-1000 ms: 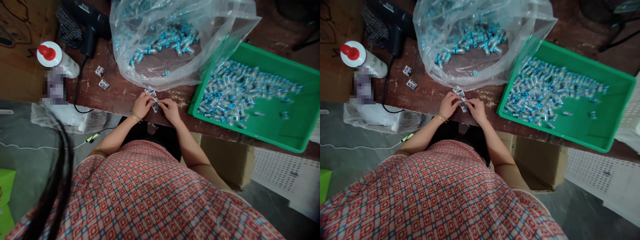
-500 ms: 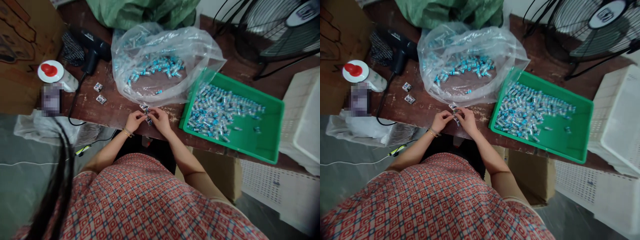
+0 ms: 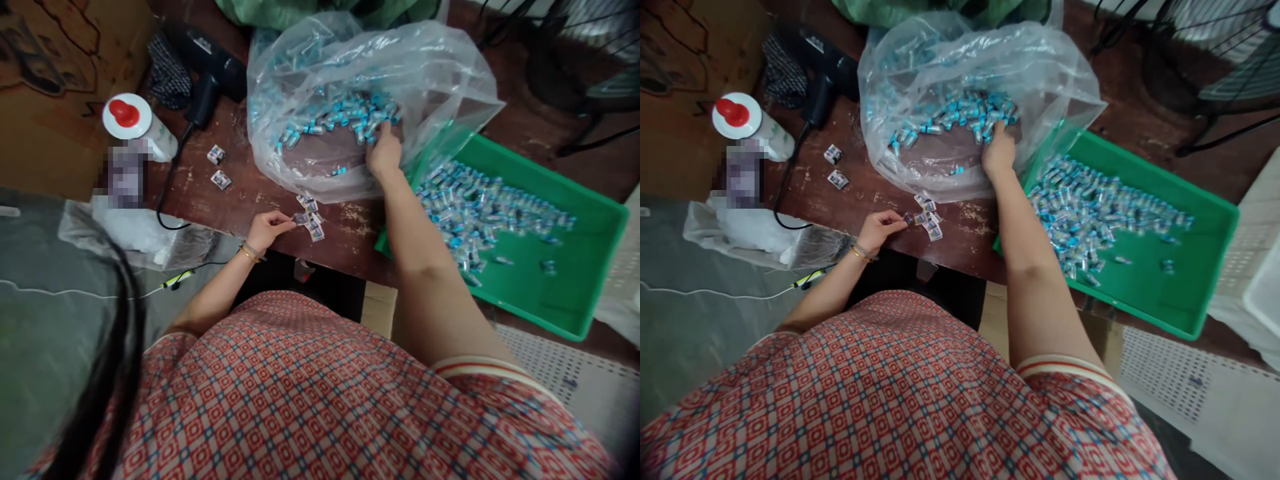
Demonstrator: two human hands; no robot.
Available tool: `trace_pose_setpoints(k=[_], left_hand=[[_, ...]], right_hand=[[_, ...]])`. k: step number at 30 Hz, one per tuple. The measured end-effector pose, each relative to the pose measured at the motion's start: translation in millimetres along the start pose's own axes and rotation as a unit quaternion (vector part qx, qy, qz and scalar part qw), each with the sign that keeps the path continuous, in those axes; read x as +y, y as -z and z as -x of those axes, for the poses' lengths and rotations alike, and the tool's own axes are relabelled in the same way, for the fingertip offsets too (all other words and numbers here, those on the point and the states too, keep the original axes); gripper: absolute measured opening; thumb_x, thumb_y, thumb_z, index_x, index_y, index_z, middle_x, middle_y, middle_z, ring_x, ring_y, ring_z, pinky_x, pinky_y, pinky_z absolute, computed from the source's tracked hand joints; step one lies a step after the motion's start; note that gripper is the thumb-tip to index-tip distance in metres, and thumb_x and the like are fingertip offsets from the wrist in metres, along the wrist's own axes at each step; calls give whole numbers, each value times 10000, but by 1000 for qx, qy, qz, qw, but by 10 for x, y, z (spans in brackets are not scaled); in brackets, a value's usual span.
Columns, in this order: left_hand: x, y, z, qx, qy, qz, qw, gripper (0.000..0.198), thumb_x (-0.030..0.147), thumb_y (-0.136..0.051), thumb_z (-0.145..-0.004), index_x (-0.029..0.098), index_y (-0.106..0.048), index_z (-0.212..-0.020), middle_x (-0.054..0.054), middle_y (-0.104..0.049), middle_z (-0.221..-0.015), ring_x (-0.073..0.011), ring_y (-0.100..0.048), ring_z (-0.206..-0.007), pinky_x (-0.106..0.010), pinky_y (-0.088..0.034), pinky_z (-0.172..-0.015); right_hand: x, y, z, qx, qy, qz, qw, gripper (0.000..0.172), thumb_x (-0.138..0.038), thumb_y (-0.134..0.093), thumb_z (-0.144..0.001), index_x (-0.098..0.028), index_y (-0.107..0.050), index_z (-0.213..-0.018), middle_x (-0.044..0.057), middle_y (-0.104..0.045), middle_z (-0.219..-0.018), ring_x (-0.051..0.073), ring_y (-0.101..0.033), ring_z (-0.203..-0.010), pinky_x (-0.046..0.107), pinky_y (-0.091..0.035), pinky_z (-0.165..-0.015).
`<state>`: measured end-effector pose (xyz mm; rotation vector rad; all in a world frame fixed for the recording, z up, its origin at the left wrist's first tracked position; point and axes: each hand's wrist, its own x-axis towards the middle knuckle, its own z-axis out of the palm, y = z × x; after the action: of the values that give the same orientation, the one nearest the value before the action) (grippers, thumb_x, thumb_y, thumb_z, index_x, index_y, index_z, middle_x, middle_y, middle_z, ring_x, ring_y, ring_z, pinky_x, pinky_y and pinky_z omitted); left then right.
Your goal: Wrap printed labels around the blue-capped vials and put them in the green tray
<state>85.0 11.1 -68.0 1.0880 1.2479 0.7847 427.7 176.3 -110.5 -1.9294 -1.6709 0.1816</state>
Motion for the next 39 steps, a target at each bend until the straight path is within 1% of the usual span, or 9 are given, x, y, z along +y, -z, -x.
trace_pose_setpoints(k=[3, 6, 8, 10, 21, 26, 31, 35, 39], left_hand=[[4, 10, 0, -20, 12, 16, 1000, 414, 518, -923, -550, 173, -735, -682, -5, -698, -685, -124, -556, -663, -279, -432, -673], [10, -73, -15, -61, 35, 33, 997, 414, 512, -927, -556, 176, -720, -680, 6, -667, -655, -105, -511, -616, -265, -398, -622], [14, -150, -14, -88, 43, 38, 994, 398, 496, -925, -586, 175, -708, -680, 9, -642, -639, -99, -485, -594, -264, -376, -595], [16, -216, 4, -112, 42, 40, 992, 375, 471, -917, -625, 172, -699, -683, 6, -622, -637, -99, -474, -588, -269, -366, -587], [10, -319, 233, -170, 62, 80, 980, 476, 560, -940, -576, 182, -660, -651, 13, -594, -613, -83, -451, -563, -263, -349, -570], [-19, -335, 278, -163, 74, 59, 982, 456, 546, -942, -608, 173, -745, -779, -17, -694, -703, -106, -572, -623, -259, -424, -602], [-57, -387, 327, -180, 88, 102, 974, 573, 574, -913, -689, 185, -796, -1093, -88, -807, -990, -155, -706, -792, -280, -513, -709], [-81, -399, 366, -201, 130, 152, 959, 616, 622, -938, -635, 173, -804, -1035, -94, -811, -975, -152, -710, -793, -273, -527, -741], [-78, -394, 372, -258, 163, 185, 934, 577, 633, -905, -694, 150, -791, -988, -92, -803, -951, -135, -711, -820, -247, -517, -767]], right_hand=[[-491, 217, 611, -78, -39, -189, 978, 267, -417, -642, -1018, -187, -628, -1151, 37, -747, -913, 152, -709, -819, 346, -551, -837], [-1038, 494, 1291, -176, -56, -415, 891, 365, -601, -737, -910, -264, -636, -1008, -7, -754, -879, 166, -712, -777, 359, -605, -774], [-1267, 635, 1618, -192, -78, -481, 852, 453, -679, -795, -816, -276, -632, -942, -14, -762, -866, 177, -720, -791, 356, -622, -776], [-1349, 727, 1805, -185, -97, -499, 841, 499, -712, -826, -757, -276, -627, -899, -15, -765, -857, 184, -724, -808, 352, -629, -783], [-1253, 833, 2057, -149, -79, -487, 857, 374, -586, -849, -784, -270, -661, -850, -9, -727, -847, 178, -682, -807, 353, -587, -790], [-1221, 818, 2142, -162, -91, -498, 847, 331, -537, -847, -787, -272, -661, -855, -4, -753, -889, 187, -701, -846, 369, -590, -811], [-1205, 792, 2252, -134, -61, -439, 886, 233, -447, -825, -829, -253, -700, -863, -5, -735, -856, 184, -691, -824, 387, -570, -852], [-1164, 719, 2381, -130, -68, -422, 894, 199, -453, -738, -908, -254, -733, -899, 6, -756, -882, 190, -694, -826, 380, -565, -823], [-1128, 665, 2468, -101, -66, -387, 914, 183, -440, -712, -933, -266, -748, -887, 8, -779, -924, 220, -720, -941, 442, -549, -970]])
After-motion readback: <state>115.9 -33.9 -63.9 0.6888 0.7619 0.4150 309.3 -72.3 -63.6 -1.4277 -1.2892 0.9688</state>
